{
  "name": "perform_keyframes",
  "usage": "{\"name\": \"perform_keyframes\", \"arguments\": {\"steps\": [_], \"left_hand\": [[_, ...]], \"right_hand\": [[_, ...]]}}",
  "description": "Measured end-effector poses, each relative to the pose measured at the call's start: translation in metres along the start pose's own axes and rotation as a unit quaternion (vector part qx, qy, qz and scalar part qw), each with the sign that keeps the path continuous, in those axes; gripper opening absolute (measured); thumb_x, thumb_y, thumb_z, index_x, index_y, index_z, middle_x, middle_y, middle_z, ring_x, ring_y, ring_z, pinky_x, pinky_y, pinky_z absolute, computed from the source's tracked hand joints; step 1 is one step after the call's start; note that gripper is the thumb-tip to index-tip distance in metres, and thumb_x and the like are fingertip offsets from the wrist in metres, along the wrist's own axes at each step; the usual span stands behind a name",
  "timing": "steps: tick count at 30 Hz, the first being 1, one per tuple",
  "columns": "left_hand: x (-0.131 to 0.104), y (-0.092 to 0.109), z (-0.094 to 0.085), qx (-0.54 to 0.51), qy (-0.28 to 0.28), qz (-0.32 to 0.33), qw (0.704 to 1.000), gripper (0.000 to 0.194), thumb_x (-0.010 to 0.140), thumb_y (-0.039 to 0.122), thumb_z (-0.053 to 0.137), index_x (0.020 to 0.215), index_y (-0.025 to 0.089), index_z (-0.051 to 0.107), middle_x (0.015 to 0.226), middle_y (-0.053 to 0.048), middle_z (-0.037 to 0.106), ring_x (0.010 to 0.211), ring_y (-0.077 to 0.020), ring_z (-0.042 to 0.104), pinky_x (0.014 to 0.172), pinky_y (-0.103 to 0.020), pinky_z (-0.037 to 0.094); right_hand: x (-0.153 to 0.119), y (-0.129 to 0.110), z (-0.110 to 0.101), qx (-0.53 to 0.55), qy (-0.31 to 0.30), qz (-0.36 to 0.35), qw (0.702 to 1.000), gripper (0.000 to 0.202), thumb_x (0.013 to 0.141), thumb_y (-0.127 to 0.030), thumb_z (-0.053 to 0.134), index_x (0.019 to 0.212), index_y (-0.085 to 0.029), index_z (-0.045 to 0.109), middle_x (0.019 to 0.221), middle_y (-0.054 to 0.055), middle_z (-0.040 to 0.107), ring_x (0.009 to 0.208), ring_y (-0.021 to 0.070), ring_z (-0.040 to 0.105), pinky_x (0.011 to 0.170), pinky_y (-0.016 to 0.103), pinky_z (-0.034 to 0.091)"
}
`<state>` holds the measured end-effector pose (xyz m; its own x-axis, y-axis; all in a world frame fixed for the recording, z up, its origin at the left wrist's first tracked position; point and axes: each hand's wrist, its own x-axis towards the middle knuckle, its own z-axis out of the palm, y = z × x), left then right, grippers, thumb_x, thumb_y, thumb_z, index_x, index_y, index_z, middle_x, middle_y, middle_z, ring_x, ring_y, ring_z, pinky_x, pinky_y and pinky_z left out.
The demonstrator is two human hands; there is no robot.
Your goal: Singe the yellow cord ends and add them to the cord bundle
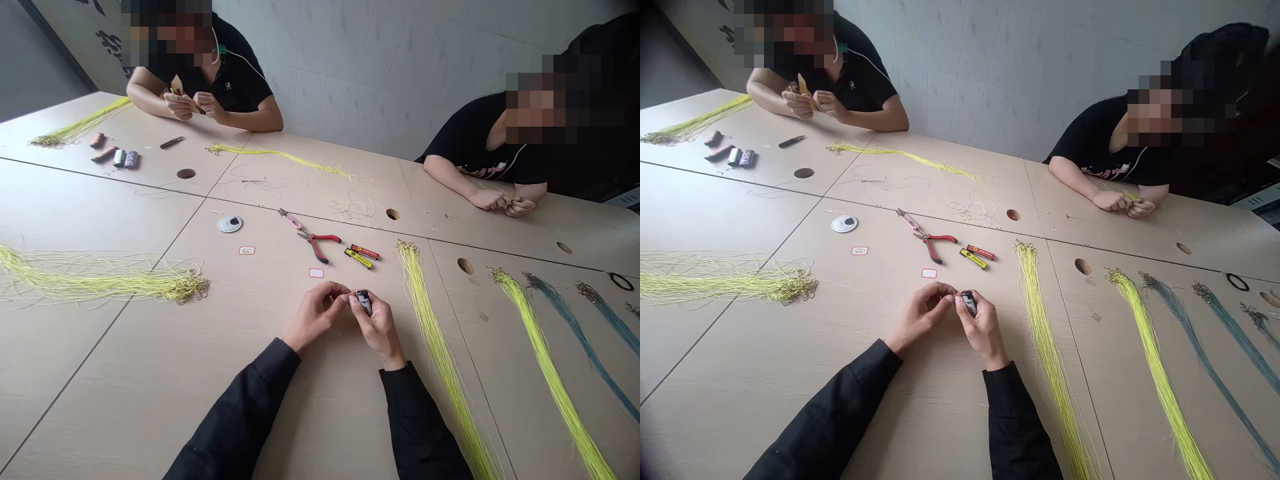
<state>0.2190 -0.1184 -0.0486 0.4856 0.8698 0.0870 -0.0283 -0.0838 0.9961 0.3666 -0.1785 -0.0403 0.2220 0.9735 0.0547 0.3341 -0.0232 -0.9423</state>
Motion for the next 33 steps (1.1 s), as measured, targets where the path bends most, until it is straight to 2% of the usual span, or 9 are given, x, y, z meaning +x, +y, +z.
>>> {"name": "perform_keyframes", "arguments": {"steps": [4,8,10,13,16,22,28,33], "left_hand": [[0.0010,-0.0034,0.0002,-0.021,0.009,0.001,1.000,0.018,0.092,0.033,0.060,0.086,0.016,0.063,0.079,-0.002,0.063,0.070,-0.0125,0.053,0.065,-0.025,0.042],[0.0017,-0.0024,-0.0007,-0.056,0.023,-0.013,0.998,0.021,0.090,0.036,0.063,0.085,0.016,0.063,0.079,-0.002,0.061,0.071,-0.0122,0.052,0.066,-0.024,0.041],[0.0024,-0.0015,-0.0012,-0.082,0.037,-0.022,0.996,0.024,0.089,0.039,0.064,0.085,0.015,0.063,0.079,-0.002,0.061,0.072,-0.0124,0.053,0.067,-0.024,0.041],[0.0036,-0.0017,-0.0010,-0.113,0.043,-0.033,0.992,0.026,0.088,0.040,0.066,0.084,0.015,0.063,0.079,-0.002,0.062,0.072,-0.0125,0.054,0.068,-0.024,0.042],[0.0046,-0.0032,0.0000,-0.120,0.036,-0.035,0.991,0.026,0.088,0.040,0.066,0.084,0.014,0.063,0.078,-0.002,0.062,0.071,-0.0123,0.055,0.067,-0.024,0.043],[0.0043,-0.0029,-0.0002,-0.091,0.014,-0.033,0.995,0.023,0.087,0.036,0.067,0.084,0.014,0.065,0.080,-0.003,0.066,0.073,-0.0127,0.057,0.067,-0.024,0.044],[0.0037,-0.0032,-0.0005,-0.089,0.008,-0.027,0.996,0.021,0.087,0.035,0.067,0.084,0.014,0.065,0.080,-0.004,0.067,0.073,-0.0127,0.058,0.068,-0.024,0.045],[0.0037,-0.0012,0.0001,-0.095,0.002,-0.027,0.995,0.021,0.088,0.034,0.067,0.083,0.014,0.063,0.080,-0.003,0.066,0.072,-0.0117,0.057,0.067,-0.023,0.044]], "right_hand": [[0.0007,0.0009,0.0007,-0.002,0.000,0.000,1.000,0.030,0.092,-0.045,0.058,0.089,-0.016,0.064,0.065,-0.002,0.047,0.059,0.0129,0.041,0.056,0.024,0.037],[0.0015,-0.0011,0.0011,0.015,0.026,0.022,0.999,0.033,0.092,-0.047,0.059,0.091,-0.015,0.065,0.064,-0.003,0.045,0.058,0.0125,0.040,0.055,0.025,0.036],[0.0017,-0.0025,0.0009,0.029,0.025,0.046,0.998,0.036,0.091,-0.049,0.060,0.097,-0.014,0.067,0.062,-0.004,0.043,0.056,0.0119,0.037,0.053,0.024,0.034],[0.0017,-0.0042,0.0010,0.040,0.010,0.053,0.998,0.038,0.088,-0.049,0.063,0.099,-0.013,0.068,0.065,-0.002,0.048,0.057,0.0118,0.039,0.054,0.024,0.035],[0.0017,-0.0045,0.0017,0.045,0.005,0.041,0.998,0.035,0.087,-0.048,0.064,0.090,-0.013,0.068,0.068,-0.001,0.051,0.060,0.0122,0.042,0.056,0.024,0.037],[0.0023,-0.0017,0.0030,0.048,0.007,0.043,0.998,0.032,0.087,-0.047,0.063,0.085,-0.015,0.064,0.066,-0.002,0.047,0.059,0.0117,0.040,0.055,0.024,0.035],[0.0021,-0.0043,0.0025,0.045,0.008,0.047,0.998,0.031,0.087,-0.046,0.062,0.080,-0.016,0.060,0.062,-0.005,0.038,0.055,0.0104,0.032,0.051,0.024,0.030],[0.0002,0.0019,0.0026,0.080,-0.005,0.063,0.995,0.032,0.088,-0.048,0.062,0.083,-0.017,0.059,0.061,-0.006,0.033,0.052,0.0094,0.027,0.047,0.024,0.025]]}}
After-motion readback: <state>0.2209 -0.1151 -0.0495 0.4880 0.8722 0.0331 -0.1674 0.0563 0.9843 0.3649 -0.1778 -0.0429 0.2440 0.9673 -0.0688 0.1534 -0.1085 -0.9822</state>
